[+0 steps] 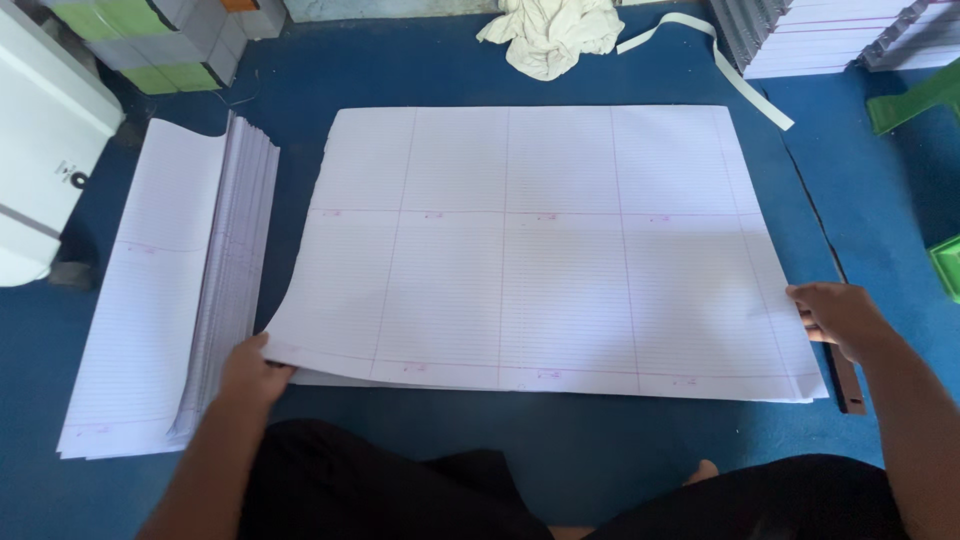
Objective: The person folds large sheets of lined paper in half and then in half again, using a small wooden block to press and sharpen the creases. The folded sheets are stacked to the left side of the workspace.
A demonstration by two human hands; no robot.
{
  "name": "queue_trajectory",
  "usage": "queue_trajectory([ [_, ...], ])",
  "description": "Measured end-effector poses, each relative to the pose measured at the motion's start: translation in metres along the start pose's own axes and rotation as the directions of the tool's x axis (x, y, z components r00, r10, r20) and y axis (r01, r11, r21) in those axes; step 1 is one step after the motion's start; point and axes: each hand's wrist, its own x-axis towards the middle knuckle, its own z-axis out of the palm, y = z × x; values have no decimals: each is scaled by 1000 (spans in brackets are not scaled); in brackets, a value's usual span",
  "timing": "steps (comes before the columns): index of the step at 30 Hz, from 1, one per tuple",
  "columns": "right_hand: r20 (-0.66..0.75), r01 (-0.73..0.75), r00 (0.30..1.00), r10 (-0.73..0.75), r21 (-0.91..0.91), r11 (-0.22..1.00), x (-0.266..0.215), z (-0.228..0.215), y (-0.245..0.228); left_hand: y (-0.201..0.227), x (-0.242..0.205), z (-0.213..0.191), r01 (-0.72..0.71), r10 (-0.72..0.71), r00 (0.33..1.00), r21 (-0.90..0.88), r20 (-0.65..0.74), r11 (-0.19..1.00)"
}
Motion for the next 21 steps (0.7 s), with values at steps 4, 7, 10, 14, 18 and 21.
queue_trajectory([
  [4, -11, -7, 1000, 7, 21, 1000, -4, 1, -14, 26, -11, 1, 29, -33, 999, 281, 9, 959],
  [7, -28, 0, 1000, 0, 14, 1000, 2, 7, -17, 38, -13, 13, 54, 1, 997, 696, -79, 716],
  [10, -42, 14, 999, -16, -42, 999, 19, 12, -12, 47, -1, 24, -22, 98, 995, 858, -34, 514],
  [14, 78, 210, 974, -212, -657, 724, 51, 15, -4, 51, 24, 42, -182, 202, 974, 896, 106, 406],
  [18, -102, 62, 986, -130, -499, 864, 70, 21, 7, 47, 43, 62, -307, 339, 921, 893, 192, 330],
  [21, -59, 151, 972, -229, -588, 795, 75, 26, 13, 43, 50, 72, -314, 390, 900, 909, 193, 275],
])
